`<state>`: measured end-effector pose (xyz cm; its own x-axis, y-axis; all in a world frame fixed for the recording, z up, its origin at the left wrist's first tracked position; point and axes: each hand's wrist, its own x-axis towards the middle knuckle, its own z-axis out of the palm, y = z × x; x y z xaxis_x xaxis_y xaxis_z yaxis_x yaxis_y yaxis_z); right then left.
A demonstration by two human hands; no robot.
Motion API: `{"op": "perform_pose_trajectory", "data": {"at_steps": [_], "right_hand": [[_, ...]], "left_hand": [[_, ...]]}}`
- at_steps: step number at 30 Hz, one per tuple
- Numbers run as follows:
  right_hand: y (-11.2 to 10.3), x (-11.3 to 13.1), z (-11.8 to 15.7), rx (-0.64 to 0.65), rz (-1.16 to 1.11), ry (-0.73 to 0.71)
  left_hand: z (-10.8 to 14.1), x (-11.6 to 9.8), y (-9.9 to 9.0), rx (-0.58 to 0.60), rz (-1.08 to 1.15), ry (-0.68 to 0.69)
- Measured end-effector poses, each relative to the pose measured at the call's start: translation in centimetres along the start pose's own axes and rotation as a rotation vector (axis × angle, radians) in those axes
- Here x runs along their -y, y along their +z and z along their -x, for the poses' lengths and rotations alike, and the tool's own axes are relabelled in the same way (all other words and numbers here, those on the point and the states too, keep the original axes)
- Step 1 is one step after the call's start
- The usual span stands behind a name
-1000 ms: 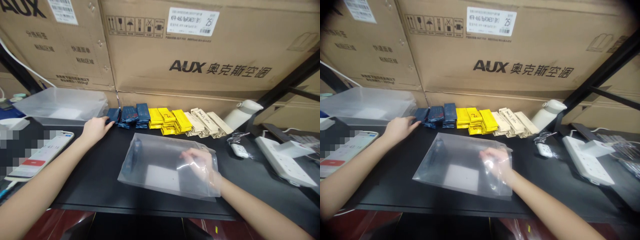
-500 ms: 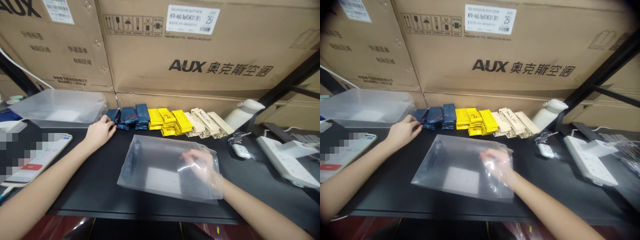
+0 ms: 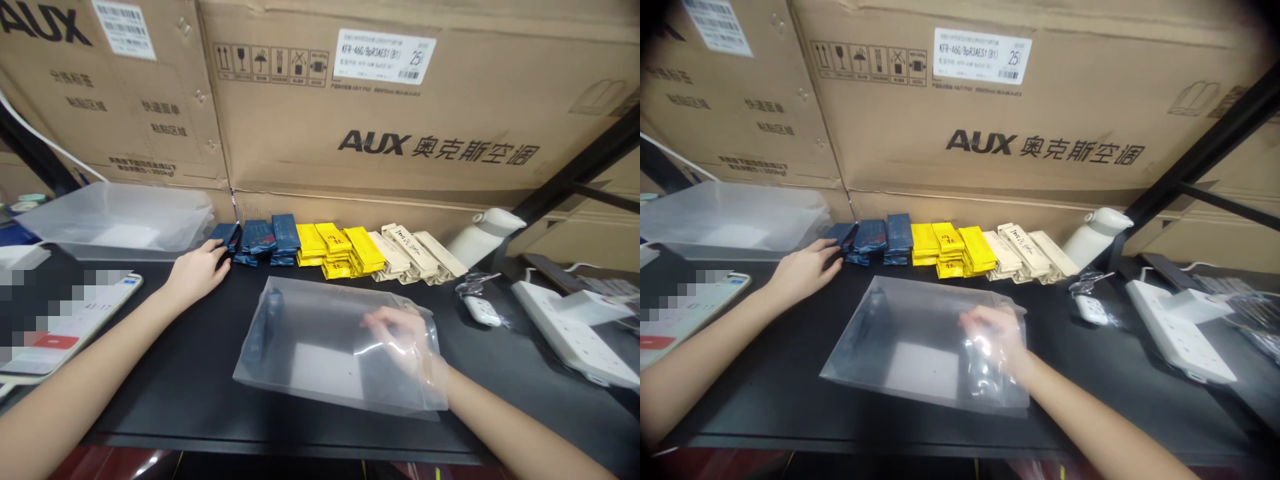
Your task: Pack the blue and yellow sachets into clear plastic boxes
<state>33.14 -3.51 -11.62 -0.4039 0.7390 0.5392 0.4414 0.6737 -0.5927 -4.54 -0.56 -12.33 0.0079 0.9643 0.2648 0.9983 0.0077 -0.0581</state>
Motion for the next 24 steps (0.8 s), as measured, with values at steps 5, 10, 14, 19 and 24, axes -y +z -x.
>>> {"op": "perform_pose_trajectory", "data": {"at_steps": [5,10,14,19,24], "right_hand": [[-0.1,0.0,0.0,0.027,-0.008,0.053],[0.2,-0.6,-0.1,0.118,0.006,0.087],[0.8,-1.5,-0.1,0.331,0.014,0.107],[-0.2,-1.7,-0.7,0.518,-0.162,0.188],[-2.8,-1.8,-2.1,0.906,-0.658,0.336]], "left_hand": [[0.1,-0.3,-0.3,0.012,0.004,-0.032],[0.2,-0.6,-0.2,-0.087,0.141,-0.029],[0.3,-0.7,-0.1,-0.223,0.230,0.017],[0.5,-1.2,-0.2,-0.394,0.301,0.129],[1.2,-2.0,-1.0,-0.646,0.276,0.231]]}}
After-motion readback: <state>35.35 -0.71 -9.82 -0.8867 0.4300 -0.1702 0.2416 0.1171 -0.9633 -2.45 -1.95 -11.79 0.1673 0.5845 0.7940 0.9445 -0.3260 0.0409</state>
